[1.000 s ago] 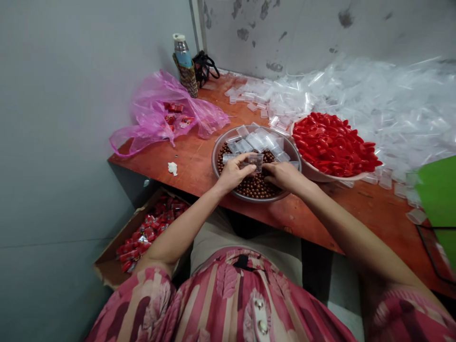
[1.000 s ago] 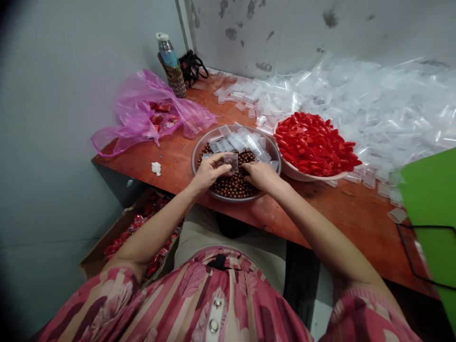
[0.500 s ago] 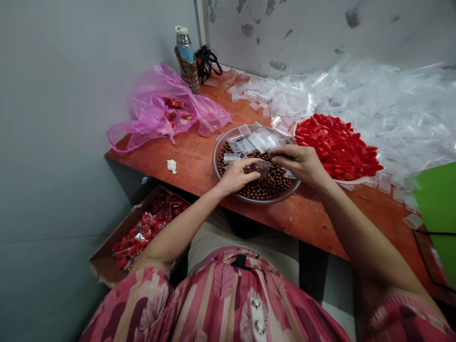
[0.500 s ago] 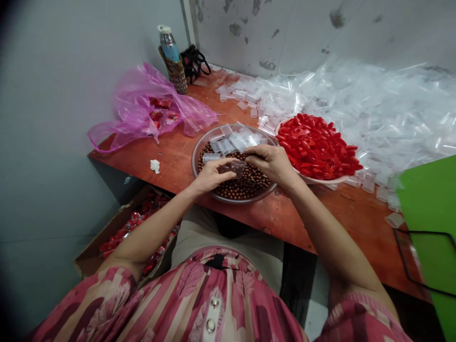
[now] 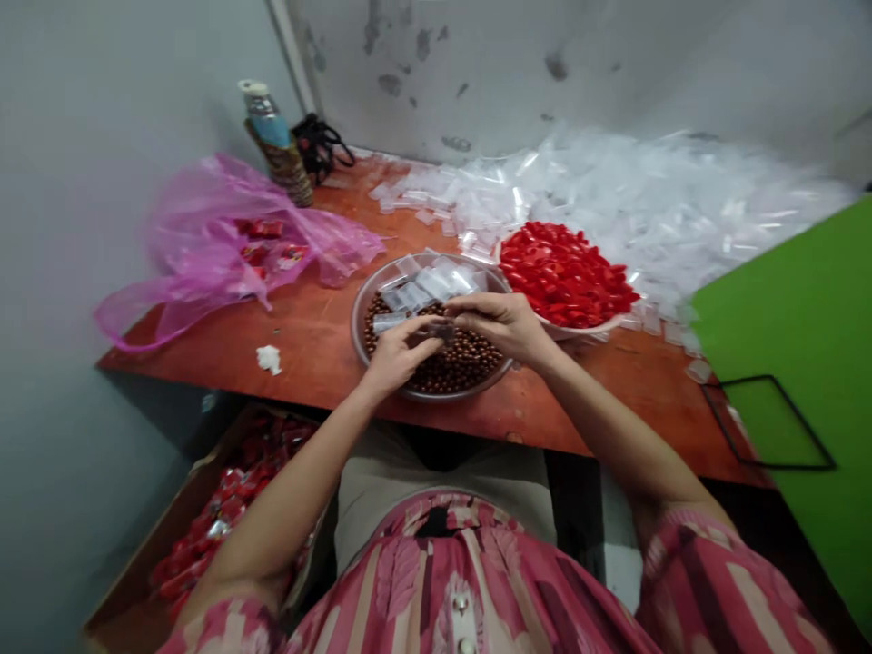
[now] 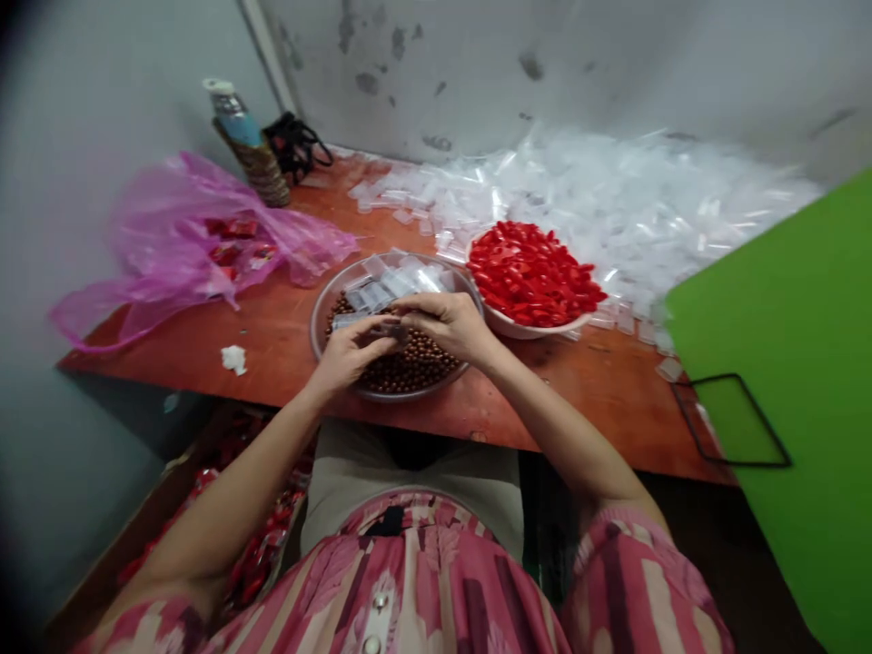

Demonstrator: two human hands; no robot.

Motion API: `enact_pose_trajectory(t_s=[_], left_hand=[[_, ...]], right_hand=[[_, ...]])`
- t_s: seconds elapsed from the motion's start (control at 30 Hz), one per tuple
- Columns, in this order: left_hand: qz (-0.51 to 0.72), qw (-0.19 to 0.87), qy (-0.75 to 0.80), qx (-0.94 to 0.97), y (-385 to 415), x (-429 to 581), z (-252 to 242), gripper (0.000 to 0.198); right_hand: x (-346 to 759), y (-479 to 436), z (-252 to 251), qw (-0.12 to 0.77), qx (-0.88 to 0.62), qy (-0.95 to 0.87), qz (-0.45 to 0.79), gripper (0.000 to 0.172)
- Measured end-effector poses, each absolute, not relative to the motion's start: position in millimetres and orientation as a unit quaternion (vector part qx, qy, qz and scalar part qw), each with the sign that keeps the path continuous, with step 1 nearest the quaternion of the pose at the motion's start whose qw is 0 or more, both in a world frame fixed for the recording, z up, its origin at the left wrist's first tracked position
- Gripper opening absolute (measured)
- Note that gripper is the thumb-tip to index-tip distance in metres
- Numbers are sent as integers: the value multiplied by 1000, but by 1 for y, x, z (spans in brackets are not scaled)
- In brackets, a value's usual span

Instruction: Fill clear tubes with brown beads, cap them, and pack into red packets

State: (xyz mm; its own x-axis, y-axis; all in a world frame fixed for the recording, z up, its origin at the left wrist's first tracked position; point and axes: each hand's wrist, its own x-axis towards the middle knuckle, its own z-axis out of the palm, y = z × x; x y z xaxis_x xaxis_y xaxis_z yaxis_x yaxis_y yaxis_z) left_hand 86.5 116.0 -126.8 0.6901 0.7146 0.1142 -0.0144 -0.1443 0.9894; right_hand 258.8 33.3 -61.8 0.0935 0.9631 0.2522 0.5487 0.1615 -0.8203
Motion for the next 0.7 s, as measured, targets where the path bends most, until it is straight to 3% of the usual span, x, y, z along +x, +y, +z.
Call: enact_pose_trajectory(t_s=[0.07,0.17,0.33,0.5,0.7], left_hand=[[320,650,257,640,116,87,-125,35],[333,711,249,567,111,87,-119,36],[320,740,234,544,97,94,-109,38],[299,734,239,561,88,104,-113,40],[297,720,260,571,89,100,-117,43]], right_hand=[[265,23,-67,453,-614,-603,232,24],[294,-2,-67,417,-681,-579,163,20],[373,-34,-55,266,-821,-502,-54,20],[410,-23,-66,110,-856,-502,-60,25],[409,-9,-77,138,-865,-476,-83,22]])
